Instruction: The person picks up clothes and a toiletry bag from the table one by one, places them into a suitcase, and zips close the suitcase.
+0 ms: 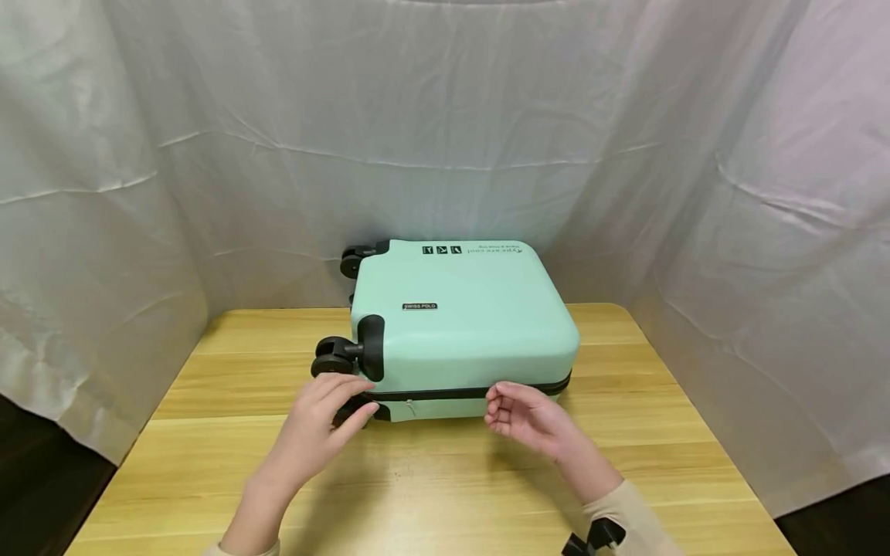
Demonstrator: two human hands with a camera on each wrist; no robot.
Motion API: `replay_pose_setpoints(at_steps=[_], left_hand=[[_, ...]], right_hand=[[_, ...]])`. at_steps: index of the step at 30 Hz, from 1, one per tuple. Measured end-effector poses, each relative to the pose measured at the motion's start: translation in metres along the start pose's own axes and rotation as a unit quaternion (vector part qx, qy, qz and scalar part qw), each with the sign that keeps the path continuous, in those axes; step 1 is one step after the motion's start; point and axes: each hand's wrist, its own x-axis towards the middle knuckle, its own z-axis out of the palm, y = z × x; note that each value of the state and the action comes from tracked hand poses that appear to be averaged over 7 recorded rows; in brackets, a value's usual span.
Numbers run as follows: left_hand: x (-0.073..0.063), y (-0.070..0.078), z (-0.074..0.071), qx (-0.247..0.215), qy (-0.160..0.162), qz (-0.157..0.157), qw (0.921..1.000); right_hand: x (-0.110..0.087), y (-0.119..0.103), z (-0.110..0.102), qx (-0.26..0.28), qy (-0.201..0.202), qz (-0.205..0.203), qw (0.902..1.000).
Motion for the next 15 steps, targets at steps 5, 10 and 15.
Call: replay_pose_setpoints(at_steps=[5, 10, 15], left_hand=[[-0.006, -0.001, 0.010, -0.038, -0.047, -0.041, 0.9973], [-0.009, -0.005, 0.018, -0.121, -0.126, -0.123, 0.9769], [-0.012, -0.017, 0.026, -0.229, -0.220, -0.222, 0.9220]], right_hand=[[-0.008, -0.019, 0.001, -0.049, -0.017, -0.043, 0.9977], [-0.014, -0.035, 0.006, -0.098, -0.022, -0.062, 0.9931], [-0.019, -0.053, 0.008, -0.149, -0.039, -0.078, 0.9849]])
